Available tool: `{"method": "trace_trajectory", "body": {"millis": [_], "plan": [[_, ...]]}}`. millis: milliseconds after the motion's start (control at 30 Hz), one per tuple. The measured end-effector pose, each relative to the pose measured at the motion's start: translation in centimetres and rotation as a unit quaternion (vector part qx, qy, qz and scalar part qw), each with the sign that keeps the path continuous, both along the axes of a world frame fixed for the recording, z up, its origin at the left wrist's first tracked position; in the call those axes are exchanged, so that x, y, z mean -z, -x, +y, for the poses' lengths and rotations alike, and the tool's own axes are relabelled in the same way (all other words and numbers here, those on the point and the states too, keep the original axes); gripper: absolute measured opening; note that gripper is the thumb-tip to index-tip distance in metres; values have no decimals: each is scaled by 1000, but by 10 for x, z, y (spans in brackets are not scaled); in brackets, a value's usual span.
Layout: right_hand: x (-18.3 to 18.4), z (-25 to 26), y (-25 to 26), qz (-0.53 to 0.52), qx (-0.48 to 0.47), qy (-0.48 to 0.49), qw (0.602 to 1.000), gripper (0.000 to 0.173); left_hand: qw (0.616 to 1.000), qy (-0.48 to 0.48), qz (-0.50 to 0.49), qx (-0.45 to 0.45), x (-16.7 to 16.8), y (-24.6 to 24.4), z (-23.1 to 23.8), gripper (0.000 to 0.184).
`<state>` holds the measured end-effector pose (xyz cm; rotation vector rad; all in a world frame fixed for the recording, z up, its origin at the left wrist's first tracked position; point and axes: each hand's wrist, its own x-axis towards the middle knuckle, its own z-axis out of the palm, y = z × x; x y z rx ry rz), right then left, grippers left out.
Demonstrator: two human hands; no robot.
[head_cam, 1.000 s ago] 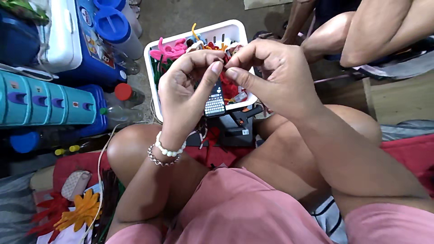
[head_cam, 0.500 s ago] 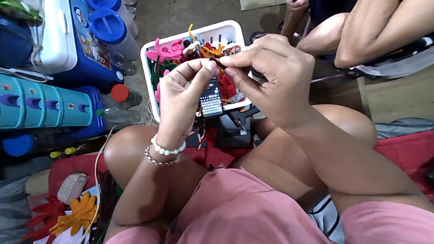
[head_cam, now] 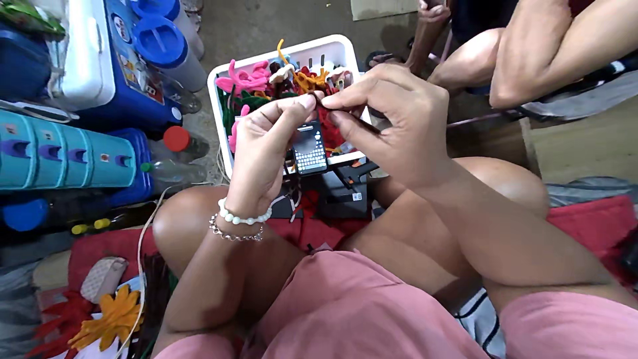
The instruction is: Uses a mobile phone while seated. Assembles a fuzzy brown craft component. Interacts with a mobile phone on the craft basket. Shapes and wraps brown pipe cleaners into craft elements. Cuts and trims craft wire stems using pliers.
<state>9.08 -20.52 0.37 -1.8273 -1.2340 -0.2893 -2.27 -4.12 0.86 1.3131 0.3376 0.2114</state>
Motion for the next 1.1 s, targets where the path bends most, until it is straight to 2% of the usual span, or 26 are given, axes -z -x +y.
{"method": "trace_trajectory", "body": {"millis": [133,333,1100], "plan": [[-4,-2,-4,46,-13,-16,999,12,997,66,26,21,-2,-1,5,15],[-7,-3,-4,84,-49,-29,995,12,996,73,8,43,-3,2,5,16],[-10,-3,-3,31,-35,9,999,11,998,52,-15,39,-4,8,-1,19]]}}
